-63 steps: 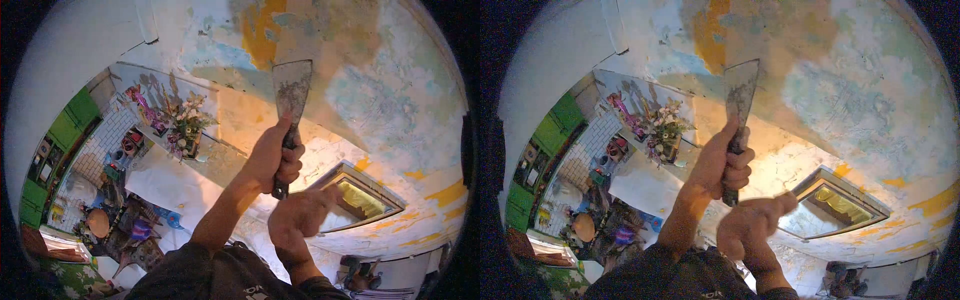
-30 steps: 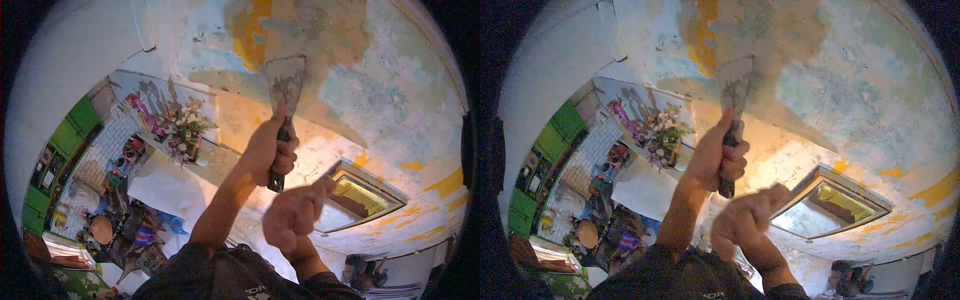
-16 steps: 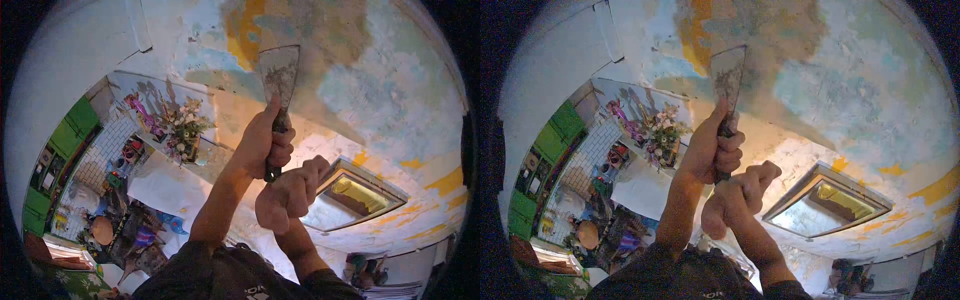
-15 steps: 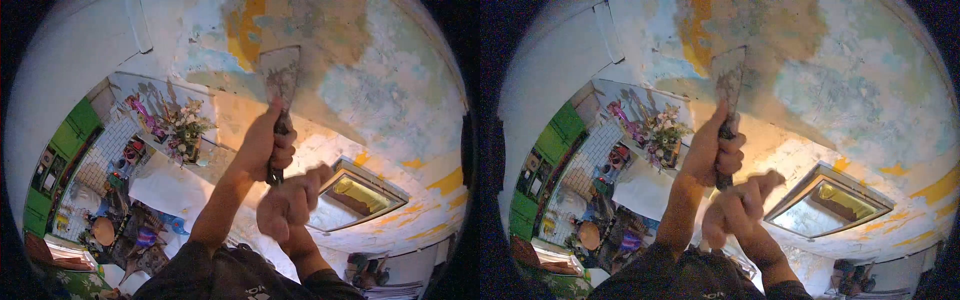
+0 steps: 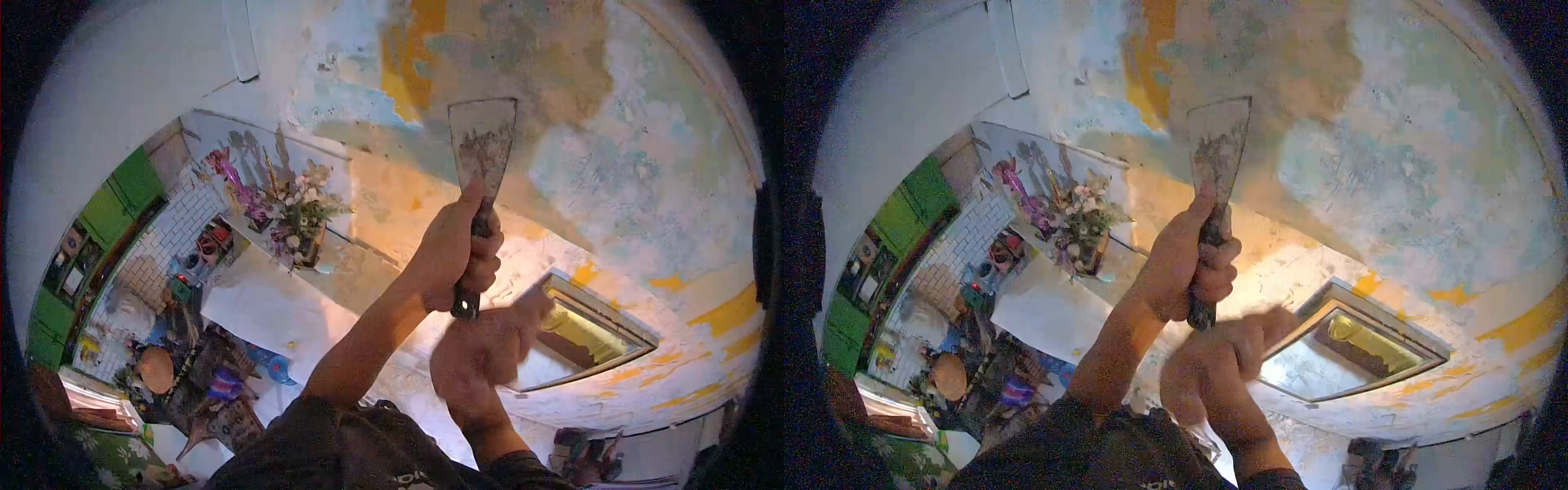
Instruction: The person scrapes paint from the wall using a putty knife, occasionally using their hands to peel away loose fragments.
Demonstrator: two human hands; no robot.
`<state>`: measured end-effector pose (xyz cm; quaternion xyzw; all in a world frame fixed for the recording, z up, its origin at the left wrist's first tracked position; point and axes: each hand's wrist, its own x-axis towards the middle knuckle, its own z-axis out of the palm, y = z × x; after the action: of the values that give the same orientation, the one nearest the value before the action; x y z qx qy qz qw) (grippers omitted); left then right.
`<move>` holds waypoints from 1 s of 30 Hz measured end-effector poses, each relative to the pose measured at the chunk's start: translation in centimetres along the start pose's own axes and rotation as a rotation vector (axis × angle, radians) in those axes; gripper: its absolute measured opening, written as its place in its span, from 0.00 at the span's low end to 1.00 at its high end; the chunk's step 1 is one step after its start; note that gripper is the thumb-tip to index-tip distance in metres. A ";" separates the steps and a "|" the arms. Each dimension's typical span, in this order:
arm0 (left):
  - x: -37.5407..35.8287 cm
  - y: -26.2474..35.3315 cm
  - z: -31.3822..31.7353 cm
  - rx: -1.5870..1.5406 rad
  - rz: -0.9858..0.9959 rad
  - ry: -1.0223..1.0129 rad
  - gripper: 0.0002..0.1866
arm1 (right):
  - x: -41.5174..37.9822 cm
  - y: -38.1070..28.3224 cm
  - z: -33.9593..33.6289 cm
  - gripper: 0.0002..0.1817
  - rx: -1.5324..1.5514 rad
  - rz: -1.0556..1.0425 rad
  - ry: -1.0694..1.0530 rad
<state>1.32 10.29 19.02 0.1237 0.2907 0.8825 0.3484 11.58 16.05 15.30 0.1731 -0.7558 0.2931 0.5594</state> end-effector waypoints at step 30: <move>-0.3 0.8 -0.7 -0.096 -0.049 -0.113 0.26 | -5.8 4.4 1.1 0.14 -0.209 0.443 0.308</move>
<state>0.81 9.32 18.95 0.1494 0.2310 0.8782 0.3913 9.98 18.29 8.53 -0.1011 -0.7074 0.3516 0.6048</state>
